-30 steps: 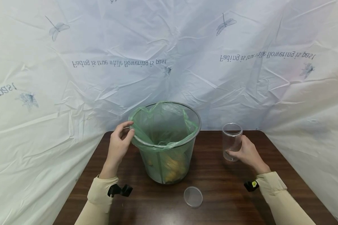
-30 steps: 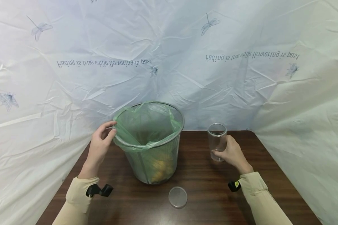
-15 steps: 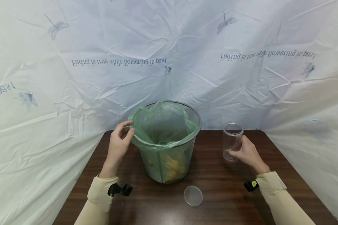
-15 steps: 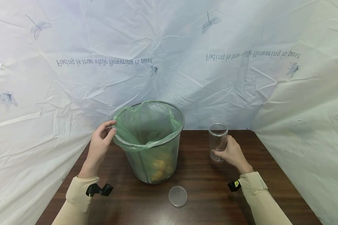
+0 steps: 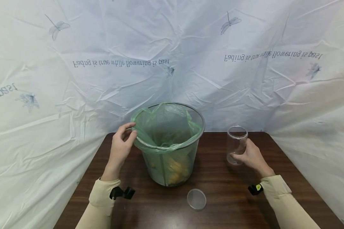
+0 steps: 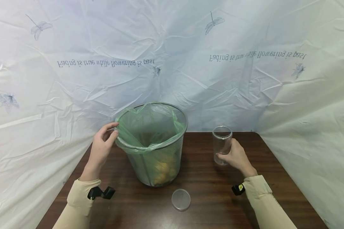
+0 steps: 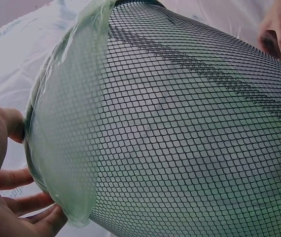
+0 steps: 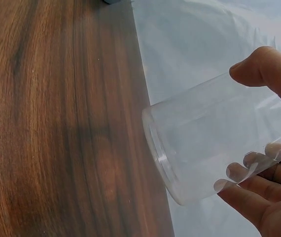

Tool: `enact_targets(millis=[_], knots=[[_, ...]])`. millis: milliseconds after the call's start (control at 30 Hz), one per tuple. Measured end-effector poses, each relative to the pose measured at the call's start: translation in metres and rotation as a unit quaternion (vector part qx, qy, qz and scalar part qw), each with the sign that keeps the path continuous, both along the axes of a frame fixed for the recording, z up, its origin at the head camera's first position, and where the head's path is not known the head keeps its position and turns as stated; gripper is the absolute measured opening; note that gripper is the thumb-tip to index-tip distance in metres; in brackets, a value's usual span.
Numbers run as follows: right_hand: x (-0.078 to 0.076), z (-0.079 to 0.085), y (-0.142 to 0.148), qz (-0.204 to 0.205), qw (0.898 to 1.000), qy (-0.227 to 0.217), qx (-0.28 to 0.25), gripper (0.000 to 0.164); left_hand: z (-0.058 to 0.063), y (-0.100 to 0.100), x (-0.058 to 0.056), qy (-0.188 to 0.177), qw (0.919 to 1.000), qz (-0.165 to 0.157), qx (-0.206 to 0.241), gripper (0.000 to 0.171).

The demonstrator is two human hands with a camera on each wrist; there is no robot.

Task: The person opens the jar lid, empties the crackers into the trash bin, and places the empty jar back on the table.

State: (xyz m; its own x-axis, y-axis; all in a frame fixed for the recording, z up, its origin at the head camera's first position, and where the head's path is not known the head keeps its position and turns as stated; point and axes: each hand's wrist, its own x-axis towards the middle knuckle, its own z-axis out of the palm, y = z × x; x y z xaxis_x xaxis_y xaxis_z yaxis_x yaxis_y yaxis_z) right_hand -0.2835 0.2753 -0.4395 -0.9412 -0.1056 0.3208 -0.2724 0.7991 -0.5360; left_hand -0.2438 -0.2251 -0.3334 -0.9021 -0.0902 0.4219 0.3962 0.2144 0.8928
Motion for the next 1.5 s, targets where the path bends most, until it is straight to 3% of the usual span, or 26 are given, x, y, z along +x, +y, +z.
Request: enact_targets(millis=[900,1500], knots=[[-0.002,-0.015,0.004,-0.024,0.999,-0.027,0.005,0.064,0.000,0.000,0.001,-0.004,1.0000,0.000,0.000,0.038],[-0.001,-0.016,0.009,-0.036,0.997,-0.061,-0.007,0.073,0.000,0.000,-0.001,-0.004,1.0000,0.003,-0.001,0.037]])
